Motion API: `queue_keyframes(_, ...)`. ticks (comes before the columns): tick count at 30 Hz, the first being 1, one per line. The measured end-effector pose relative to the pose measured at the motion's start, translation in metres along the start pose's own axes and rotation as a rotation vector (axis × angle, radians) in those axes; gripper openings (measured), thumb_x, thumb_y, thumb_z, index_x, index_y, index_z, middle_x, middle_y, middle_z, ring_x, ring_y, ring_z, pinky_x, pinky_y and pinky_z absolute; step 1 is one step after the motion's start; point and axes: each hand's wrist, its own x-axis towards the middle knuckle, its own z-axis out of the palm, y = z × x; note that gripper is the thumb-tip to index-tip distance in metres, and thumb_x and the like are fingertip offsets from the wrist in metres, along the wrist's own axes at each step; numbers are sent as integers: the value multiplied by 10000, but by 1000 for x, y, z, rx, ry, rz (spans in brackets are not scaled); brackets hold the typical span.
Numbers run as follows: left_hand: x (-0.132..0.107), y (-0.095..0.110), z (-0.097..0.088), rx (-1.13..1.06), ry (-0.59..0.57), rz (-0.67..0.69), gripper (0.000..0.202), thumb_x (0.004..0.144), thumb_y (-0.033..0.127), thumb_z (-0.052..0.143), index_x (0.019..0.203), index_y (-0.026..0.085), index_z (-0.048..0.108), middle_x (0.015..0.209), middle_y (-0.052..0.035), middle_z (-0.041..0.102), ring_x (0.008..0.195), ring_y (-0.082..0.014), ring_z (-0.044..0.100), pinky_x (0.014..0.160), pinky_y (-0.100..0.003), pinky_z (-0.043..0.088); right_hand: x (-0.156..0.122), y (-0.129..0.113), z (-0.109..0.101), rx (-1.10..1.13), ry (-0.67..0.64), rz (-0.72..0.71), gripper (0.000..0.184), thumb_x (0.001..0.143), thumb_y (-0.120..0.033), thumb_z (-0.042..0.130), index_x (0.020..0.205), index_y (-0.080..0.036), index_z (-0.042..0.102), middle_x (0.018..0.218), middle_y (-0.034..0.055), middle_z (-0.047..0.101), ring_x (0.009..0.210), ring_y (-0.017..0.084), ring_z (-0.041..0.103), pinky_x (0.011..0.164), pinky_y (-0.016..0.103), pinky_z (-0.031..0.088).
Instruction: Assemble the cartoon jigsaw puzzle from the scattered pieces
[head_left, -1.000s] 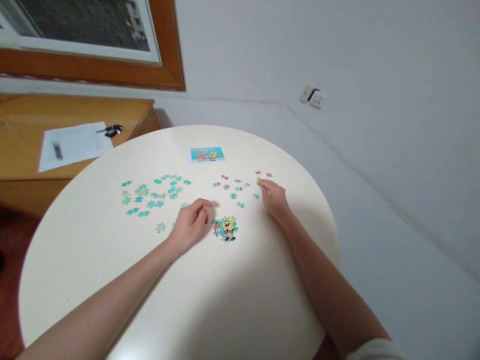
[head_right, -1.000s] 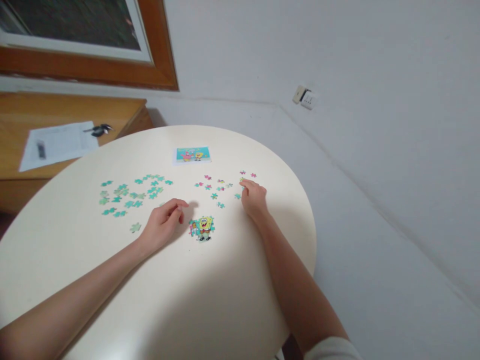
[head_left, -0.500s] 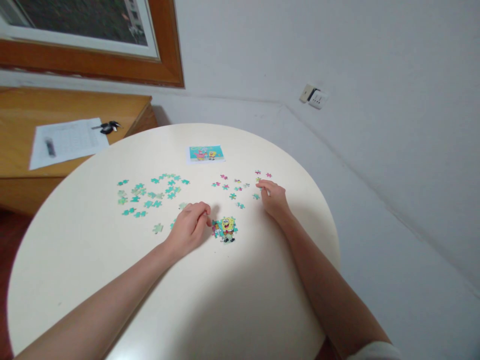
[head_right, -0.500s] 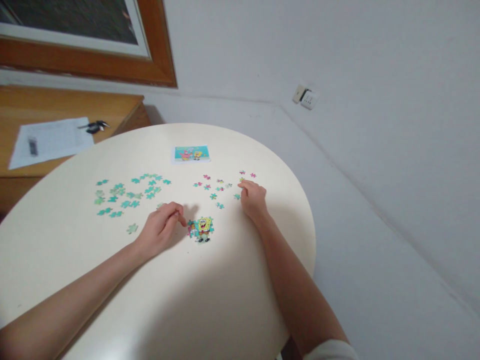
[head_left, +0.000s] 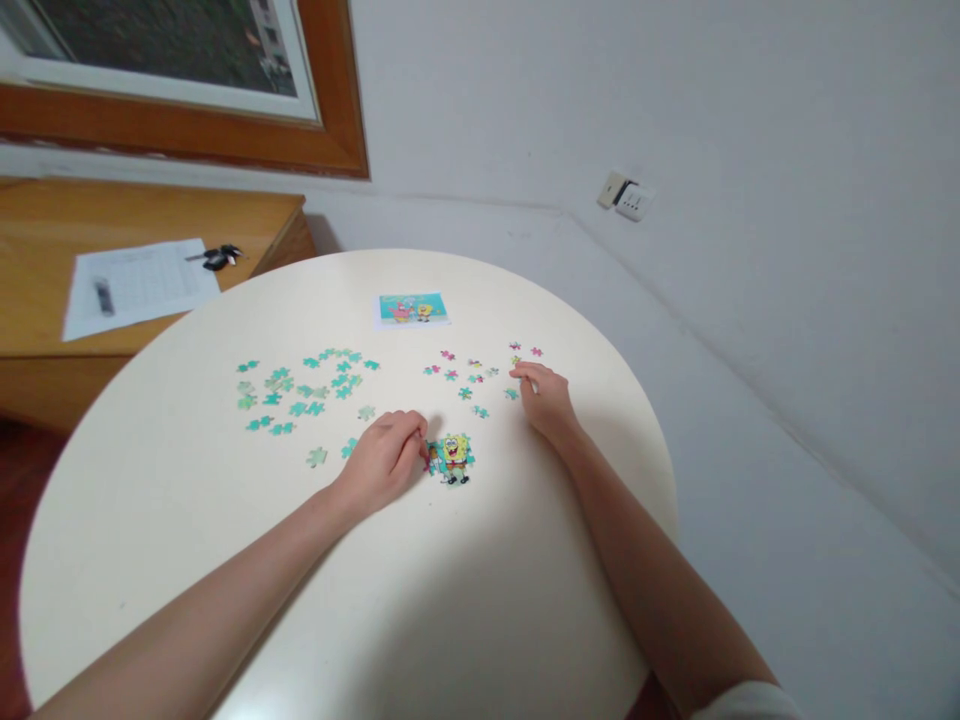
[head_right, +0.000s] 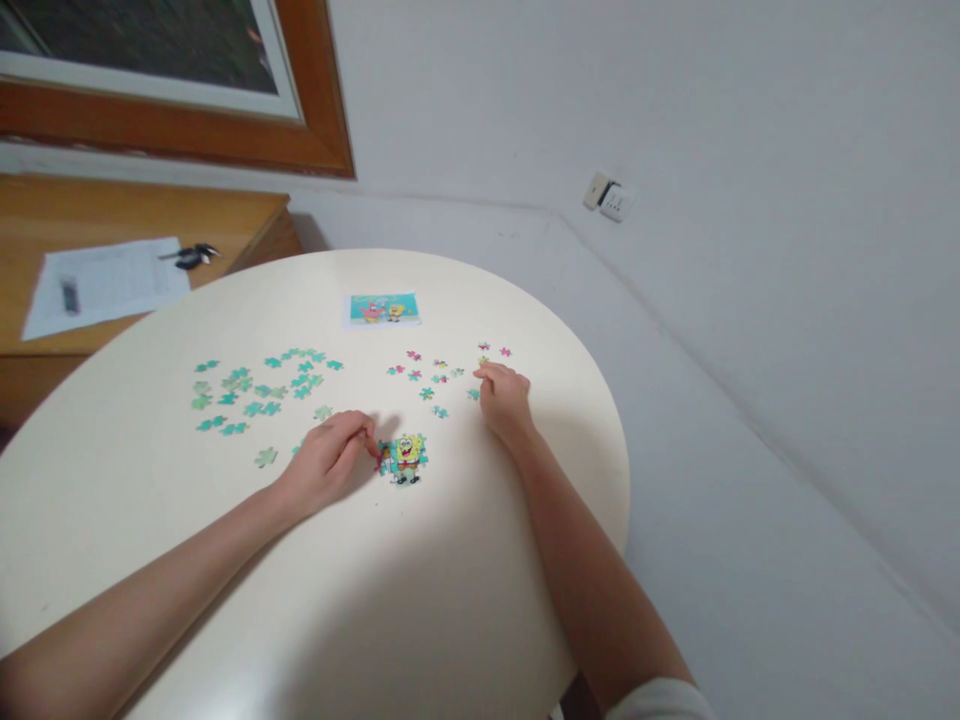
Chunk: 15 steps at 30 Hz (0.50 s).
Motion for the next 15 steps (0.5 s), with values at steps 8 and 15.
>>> queue_keyframes(8, 0, 0, 1, 19, 53, 53, 212, 880, 184, 284, 749, 229, 444, 646, -18, 668, 666, -186, 582, 709, -314, 436, 1, 8, 7, 62, 66, -37, 315, 751, -101, 434, 833, -191, 724, 1035, 74, 730, 1038, 208, 655, 1003, 402, 463)
queue_keyframes(15, 1, -1, 2, 24, 18, 42, 185, 856, 176, 296, 736, 229, 427, 646, -20, 666, 661, -193, 574, 690, -314, 433, 0, 11, 10, 72, 98, -67, 322, 753, -100, 427, 826, -210, 720, 1010, 52, 735, 1019, 191, 660, 990, 391, 472)
